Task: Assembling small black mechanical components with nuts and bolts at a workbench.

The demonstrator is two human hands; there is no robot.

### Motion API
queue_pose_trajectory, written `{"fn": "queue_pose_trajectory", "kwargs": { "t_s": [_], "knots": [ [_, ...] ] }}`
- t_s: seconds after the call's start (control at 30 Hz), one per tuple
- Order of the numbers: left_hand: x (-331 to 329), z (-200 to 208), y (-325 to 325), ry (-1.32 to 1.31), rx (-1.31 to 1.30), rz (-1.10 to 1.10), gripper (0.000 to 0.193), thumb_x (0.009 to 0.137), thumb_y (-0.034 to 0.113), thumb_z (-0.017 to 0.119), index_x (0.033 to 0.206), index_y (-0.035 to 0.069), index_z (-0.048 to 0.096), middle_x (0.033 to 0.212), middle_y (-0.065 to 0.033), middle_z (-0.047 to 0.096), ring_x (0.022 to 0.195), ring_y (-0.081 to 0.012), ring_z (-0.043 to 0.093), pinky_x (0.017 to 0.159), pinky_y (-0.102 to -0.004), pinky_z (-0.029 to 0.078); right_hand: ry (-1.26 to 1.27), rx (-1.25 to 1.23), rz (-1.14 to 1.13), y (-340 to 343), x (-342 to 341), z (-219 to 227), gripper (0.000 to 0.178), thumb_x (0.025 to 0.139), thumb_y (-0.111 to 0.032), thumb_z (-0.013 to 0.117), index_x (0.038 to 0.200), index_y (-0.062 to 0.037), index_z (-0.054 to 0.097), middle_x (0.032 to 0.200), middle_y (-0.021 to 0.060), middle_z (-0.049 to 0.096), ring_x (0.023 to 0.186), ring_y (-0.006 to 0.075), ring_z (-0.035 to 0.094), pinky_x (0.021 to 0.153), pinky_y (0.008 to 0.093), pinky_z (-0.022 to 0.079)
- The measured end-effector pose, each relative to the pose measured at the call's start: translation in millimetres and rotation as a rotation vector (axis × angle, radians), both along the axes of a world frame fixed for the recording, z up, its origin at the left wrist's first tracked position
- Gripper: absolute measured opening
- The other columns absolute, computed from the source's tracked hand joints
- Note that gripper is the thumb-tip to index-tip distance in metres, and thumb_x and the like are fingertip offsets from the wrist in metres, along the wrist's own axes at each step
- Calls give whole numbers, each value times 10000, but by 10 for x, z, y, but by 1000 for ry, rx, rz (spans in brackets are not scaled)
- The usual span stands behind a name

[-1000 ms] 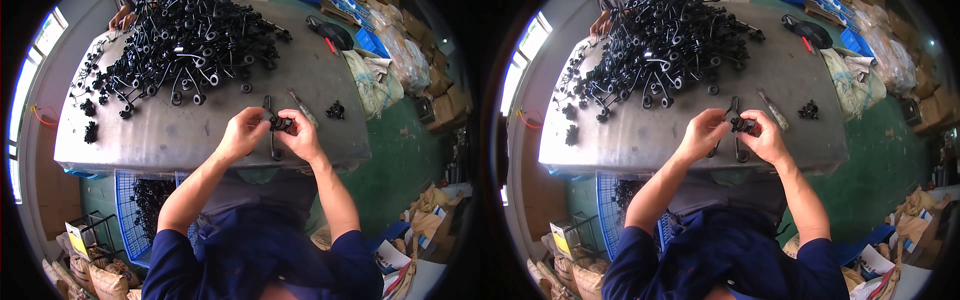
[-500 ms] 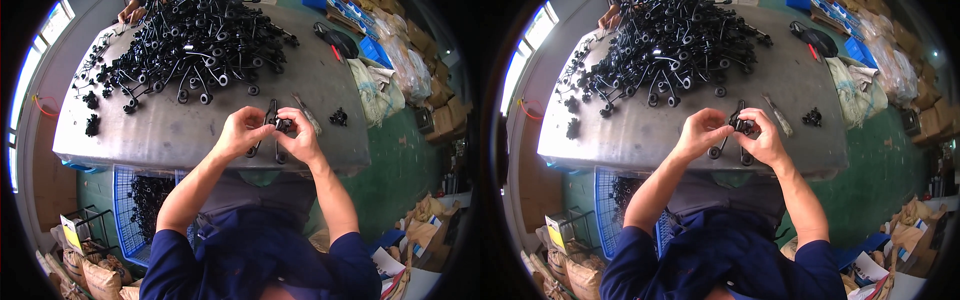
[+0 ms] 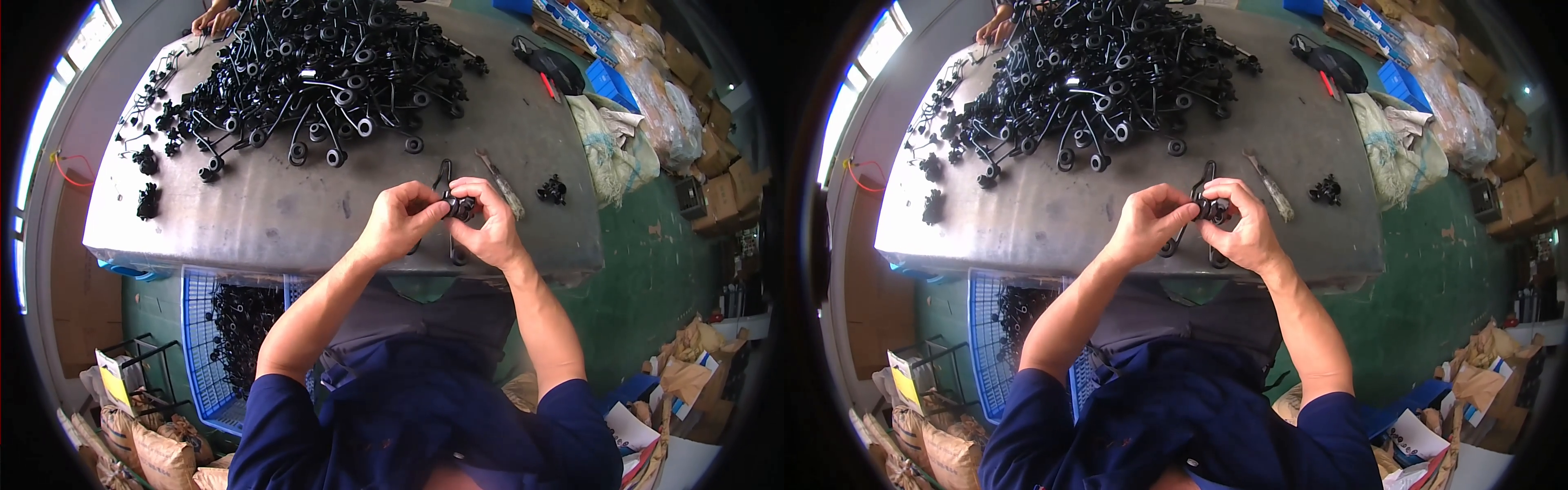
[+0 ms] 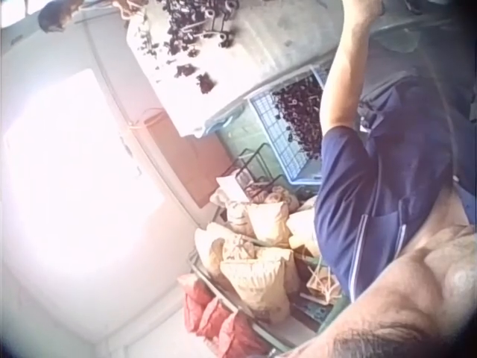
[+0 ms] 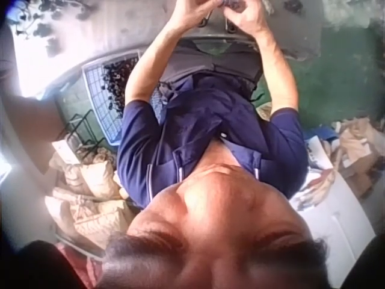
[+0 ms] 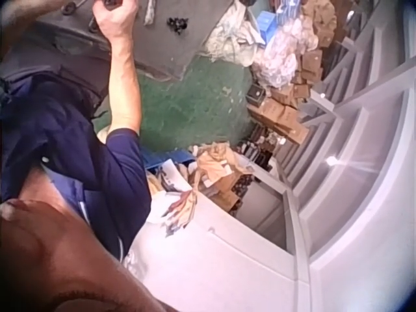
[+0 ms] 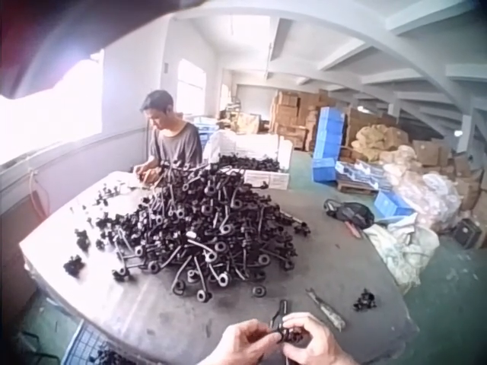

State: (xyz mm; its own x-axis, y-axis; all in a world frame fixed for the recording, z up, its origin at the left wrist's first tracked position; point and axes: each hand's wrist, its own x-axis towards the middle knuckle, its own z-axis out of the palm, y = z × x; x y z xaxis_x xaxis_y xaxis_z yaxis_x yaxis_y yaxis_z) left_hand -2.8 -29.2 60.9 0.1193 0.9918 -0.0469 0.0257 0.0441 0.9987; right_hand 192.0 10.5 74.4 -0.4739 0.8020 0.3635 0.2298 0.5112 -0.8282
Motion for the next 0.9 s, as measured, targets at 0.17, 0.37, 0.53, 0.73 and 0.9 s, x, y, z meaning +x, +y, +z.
{"fn": "queue_pose_trajectory", "kwargs": {
  "t_s": [0.17, 0.37, 0.53, 0.73, 0.9],
  "knots": [
    [65, 105, -38, -283, 200, 118, 234, 867, 110, 739, 1028, -23, 632, 894, -32, 662, 801, -68, 604, 704, -221, 499, 48, -64, 16, 1, 34, -33, 399, 715, -22, 773, 1071, -77, 600, 1161, 55, 609, 934, 147, 618, 746, 280, 497],
    [48, 94, -33, -16, 18, 0, 295, 848, 45, 706, 1119, -16, 607, 891, -28, 651, 798, -77, 598, 715, -236, 509, 74, -72, 38, 11, 18, -58, 394, 721, -18, 764, 1073, -68, 594, 1167, 60, 606, 927, 140, 618, 743, 274, 500],
    [37, 84, -23, -180, 106, 107, 199, 867, 64, 701, 1028, -24, 624, 859, -16, 640, 750, -59, 583, 668, -218, 494, 73, -69, 23, 5, 0, -18, 388, 720, -10, 753, 1069, -62, 593, 1159, 60, 610, 921, 138, 620, 741, 274, 499],
    [97, 126, 7, -10, 77, 3, 248, 857, 47, 691, 1078, -24, 601, 860, -12, 626, 769, -62, 584, 687, -222, 499, 39, -27, 5, 2, 24, 17, 376, 721, -17, 748, 1063, -60, 597, 1146, 57, 614, 904, 143, 622, 730, 278, 495],
    [3, 84, 1, -97, 33, 65, 214, 859, 7, 671, 1064, -31, 623, 887, -47, 643, 805, -67, 601, 713, -228, 509, 49, -48, 10, 5, -21, -31, 369, 719, -14, 741, 1058, -59, 602, 1134, 61, 615, 891, 147, 620, 717, 281, 494]
  ]
}}
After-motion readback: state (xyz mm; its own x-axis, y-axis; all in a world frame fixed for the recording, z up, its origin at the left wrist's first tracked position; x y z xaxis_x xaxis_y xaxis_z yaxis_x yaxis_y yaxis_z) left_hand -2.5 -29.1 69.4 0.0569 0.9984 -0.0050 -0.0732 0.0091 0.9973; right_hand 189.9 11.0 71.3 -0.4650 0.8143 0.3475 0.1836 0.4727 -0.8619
